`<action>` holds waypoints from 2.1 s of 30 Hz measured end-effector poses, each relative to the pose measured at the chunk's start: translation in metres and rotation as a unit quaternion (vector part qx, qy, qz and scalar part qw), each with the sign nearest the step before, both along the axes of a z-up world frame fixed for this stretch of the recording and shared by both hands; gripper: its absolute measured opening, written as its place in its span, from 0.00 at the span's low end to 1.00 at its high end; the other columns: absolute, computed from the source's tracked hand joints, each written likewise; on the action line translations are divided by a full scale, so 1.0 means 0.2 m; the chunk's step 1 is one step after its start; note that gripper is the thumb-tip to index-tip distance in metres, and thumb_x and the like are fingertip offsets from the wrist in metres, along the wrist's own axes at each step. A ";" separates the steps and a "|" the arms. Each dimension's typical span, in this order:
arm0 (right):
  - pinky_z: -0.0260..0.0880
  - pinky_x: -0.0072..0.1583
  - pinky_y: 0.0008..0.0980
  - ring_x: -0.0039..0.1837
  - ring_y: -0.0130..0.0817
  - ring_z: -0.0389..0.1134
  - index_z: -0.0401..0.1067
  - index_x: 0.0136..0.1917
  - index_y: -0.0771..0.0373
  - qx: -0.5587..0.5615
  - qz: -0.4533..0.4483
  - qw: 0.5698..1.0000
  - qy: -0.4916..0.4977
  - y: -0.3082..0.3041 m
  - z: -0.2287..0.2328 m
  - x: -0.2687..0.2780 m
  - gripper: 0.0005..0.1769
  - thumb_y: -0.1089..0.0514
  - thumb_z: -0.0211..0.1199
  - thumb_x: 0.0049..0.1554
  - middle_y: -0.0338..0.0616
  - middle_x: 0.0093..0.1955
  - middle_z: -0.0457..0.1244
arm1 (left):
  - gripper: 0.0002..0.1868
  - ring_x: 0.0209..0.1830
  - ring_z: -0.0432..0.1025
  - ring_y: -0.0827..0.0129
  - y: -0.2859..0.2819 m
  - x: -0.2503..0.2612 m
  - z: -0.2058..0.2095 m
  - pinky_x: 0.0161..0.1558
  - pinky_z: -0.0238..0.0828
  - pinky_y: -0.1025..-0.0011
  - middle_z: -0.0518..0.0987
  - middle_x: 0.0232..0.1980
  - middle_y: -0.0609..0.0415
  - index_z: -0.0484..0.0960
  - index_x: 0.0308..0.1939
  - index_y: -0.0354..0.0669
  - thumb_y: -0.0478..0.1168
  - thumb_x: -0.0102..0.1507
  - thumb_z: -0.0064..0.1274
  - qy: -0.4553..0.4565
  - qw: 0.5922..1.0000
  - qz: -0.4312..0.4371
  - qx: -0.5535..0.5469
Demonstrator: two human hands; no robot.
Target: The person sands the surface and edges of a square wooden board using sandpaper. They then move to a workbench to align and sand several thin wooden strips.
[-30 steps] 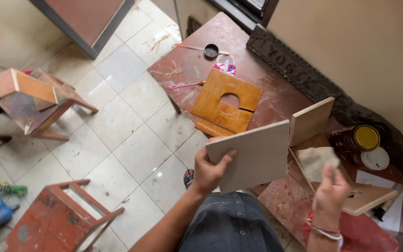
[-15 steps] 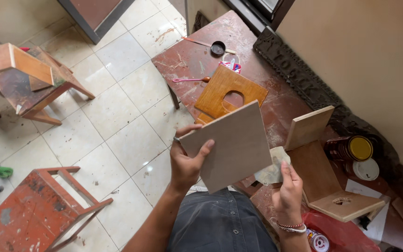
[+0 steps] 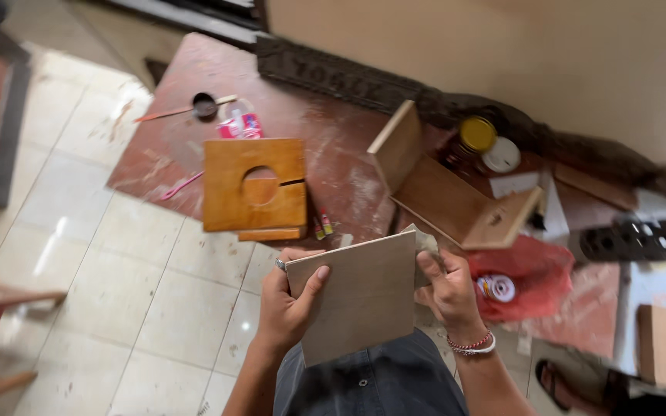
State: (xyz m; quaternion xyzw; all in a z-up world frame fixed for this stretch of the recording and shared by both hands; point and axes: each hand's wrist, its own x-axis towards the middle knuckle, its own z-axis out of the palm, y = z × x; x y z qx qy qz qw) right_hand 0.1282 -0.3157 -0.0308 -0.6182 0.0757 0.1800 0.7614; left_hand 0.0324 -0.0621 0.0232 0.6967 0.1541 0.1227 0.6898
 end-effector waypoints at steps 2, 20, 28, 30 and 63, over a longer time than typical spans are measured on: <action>0.76 0.32 0.35 0.44 0.36 0.74 0.76 0.53 0.68 -0.017 -0.028 0.999 0.010 -0.05 -0.01 -0.06 0.21 0.51 0.71 0.52 0.43 0.45 0.71 | 0.13 0.35 0.70 0.73 -0.03 0.05 -0.01 0.35 0.66 0.75 0.74 0.38 0.59 0.79 0.37 0.40 0.47 0.64 0.57 0.013 0.999 -0.048 0.005; 0.76 0.69 0.38 0.69 0.48 0.70 0.71 0.65 0.67 -0.359 -0.001 0.841 -0.404 -0.21 0.29 -0.13 0.19 0.55 0.48 0.70 0.56 0.65 0.68 | 0.07 0.33 0.75 0.65 -0.27 0.16 -0.08 0.36 0.70 0.71 0.83 0.41 0.52 0.82 0.47 0.39 0.36 0.67 0.52 -0.156 0.948 -0.236 0.145; 0.66 0.77 0.42 0.75 0.52 0.64 0.67 0.69 0.69 -0.330 0.094 0.838 -0.425 -0.22 0.21 -0.06 0.18 0.62 0.49 0.69 0.61 0.72 0.62 | 0.10 0.25 0.73 0.71 -0.31 0.13 -0.06 0.25 0.63 0.75 0.82 0.35 0.60 0.83 0.53 0.51 0.38 0.68 0.54 -0.189 0.922 -0.174 0.290; 0.61 0.79 0.43 0.77 0.51 0.61 0.65 0.71 0.68 -0.324 0.109 0.839 -0.424 -0.22 0.21 -0.04 0.19 0.67 0.51 0.67 0.58 0.73 0.61 | 0.10 0.28 0.75 0.71 -0.31 0.14 -0.06 0.25 0.64 0.76 0.83 0.38 0.60 0.83 0.53 0.52 0.38 0.69 0.52 -0.189 0.916 -0.164 0.313; 0.71 0.71 0.30 0.84 0.51 0.51 0.54 0.78 0.63 -0.263 0.135 0.807 -0.512 0.01 0.27 0.07 0.38 0.81 0.48 0.57 0.52 0.81 0.52 | 0.11 0.34 0.79 0.68 -0.29 0.24 -0.11 0.27 0.64 0.74 0.85 0.44 0.60 0.83 0.54 0.52 0.37 0.69 0.51 -0.214 0.894 -0.083 0.384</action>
